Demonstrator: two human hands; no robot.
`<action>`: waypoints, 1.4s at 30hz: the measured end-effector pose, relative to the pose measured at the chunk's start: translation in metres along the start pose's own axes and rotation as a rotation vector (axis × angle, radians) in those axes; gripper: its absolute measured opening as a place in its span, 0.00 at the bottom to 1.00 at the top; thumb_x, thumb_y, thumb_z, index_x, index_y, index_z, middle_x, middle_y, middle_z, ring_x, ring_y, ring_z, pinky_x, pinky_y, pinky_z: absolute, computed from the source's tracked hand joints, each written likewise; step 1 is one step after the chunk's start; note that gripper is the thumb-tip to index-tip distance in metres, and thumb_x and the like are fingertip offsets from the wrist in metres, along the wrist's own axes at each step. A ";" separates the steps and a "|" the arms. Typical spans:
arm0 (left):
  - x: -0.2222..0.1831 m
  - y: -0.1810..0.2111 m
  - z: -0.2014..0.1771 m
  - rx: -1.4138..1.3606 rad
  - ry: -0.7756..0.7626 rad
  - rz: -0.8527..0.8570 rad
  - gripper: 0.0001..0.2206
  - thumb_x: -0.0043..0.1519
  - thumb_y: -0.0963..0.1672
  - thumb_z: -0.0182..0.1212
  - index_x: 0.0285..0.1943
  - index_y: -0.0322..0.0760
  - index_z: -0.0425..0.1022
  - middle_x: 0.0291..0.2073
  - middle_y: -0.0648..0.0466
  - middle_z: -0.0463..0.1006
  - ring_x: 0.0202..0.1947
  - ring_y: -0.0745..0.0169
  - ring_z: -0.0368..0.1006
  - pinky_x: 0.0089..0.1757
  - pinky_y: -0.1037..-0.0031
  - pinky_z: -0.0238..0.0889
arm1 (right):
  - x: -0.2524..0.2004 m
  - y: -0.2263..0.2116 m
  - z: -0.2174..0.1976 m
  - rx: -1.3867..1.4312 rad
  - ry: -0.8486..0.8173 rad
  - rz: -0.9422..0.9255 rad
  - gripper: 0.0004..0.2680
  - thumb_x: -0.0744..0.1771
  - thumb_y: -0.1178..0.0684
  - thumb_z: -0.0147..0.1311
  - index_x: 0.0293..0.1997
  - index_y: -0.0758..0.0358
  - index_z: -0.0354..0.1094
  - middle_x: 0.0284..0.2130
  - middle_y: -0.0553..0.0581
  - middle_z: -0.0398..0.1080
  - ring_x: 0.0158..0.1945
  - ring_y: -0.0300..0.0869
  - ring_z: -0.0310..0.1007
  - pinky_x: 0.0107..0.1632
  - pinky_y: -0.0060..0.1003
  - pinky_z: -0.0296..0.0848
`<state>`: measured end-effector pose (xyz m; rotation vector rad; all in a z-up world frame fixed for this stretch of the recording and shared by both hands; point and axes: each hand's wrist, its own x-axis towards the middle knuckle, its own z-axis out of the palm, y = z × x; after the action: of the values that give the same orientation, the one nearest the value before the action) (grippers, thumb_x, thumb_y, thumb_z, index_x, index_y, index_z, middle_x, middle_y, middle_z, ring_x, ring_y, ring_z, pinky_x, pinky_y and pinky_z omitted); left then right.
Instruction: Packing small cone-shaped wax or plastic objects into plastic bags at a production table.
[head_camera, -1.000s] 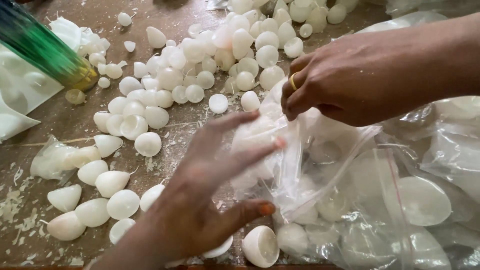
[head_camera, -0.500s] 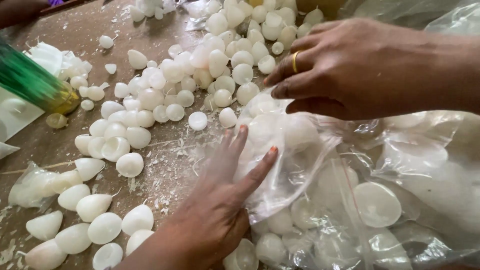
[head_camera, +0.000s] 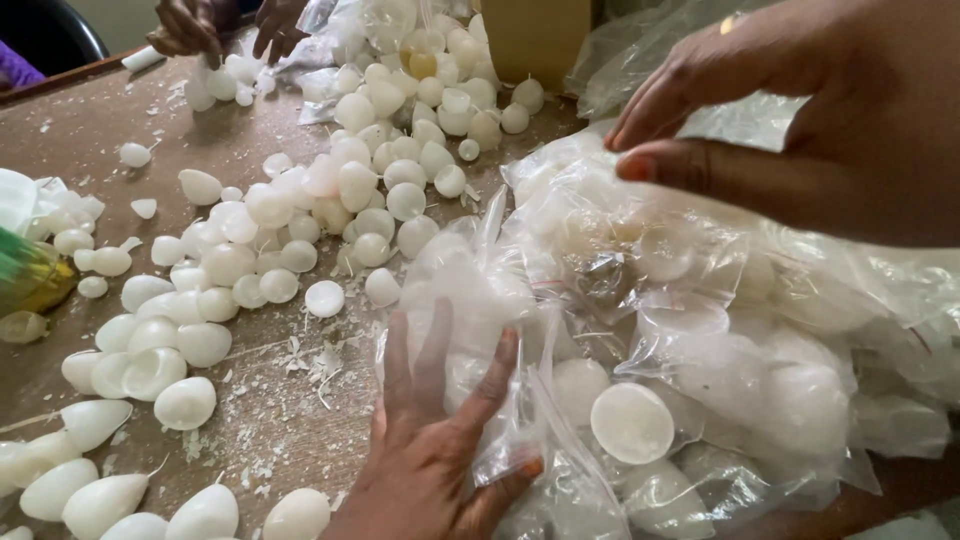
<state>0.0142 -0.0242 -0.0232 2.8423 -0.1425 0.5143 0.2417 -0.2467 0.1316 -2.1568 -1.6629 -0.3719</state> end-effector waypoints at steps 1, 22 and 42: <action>0.003 -0.001 0.002 0.051 0.009 0.070 0.37 0.66 0.62 0.46 0.82 0.56 0.44 0.77 0.38 0.23 0.72 0.28 0.10 0.58 0.26 0.25 | -0.003 0.011 0.000 -0.013 0.022 0.025 0.07 0.67 0.48 0.59 0.42 0.57 0.79 0.39 0.54 0.80 0.37 0.40 0.81 0.42 0.38 0.80; 0.054 -0.042 -0.041 -0.573 0.026 -0.315 0.34 0.66 0.59 0.48 0.83 0.56 0.52 0.83 0.49 0.43 0.80 0.44 0.32 0.66 0.37 0.36 | 0.041 0.126 0.014 -0.554 -0.353 0.275 0.14 0.66 0.42 0.60 0.50 0.59 0.76 0.42 0.60 0.78 0.38 0.50 0.79 0.42 0.47 0.78; 0.040 -0.029 -0.047 -0.182 -0.016 -0.248 0.45 0.65 0.60 0.46 0.83 0.35 0.31 0.81 0.34 0.33 0.80 0.34 0.24 0.67 0.39 0.21 | 0.086 0.196 0.060 -0.482 -0.241 0.232 0.10 0.74 0.49 0.49 0.47 0.65 0.75 0.32 0.62 0.77 0.31 0.47 0.77 0.39 0.45 0.79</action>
<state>0.0396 0.0141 0.0268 2.6369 0.1516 0.4035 0.4519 -0.1884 0.0878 -2.8156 -1.5326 -0.5013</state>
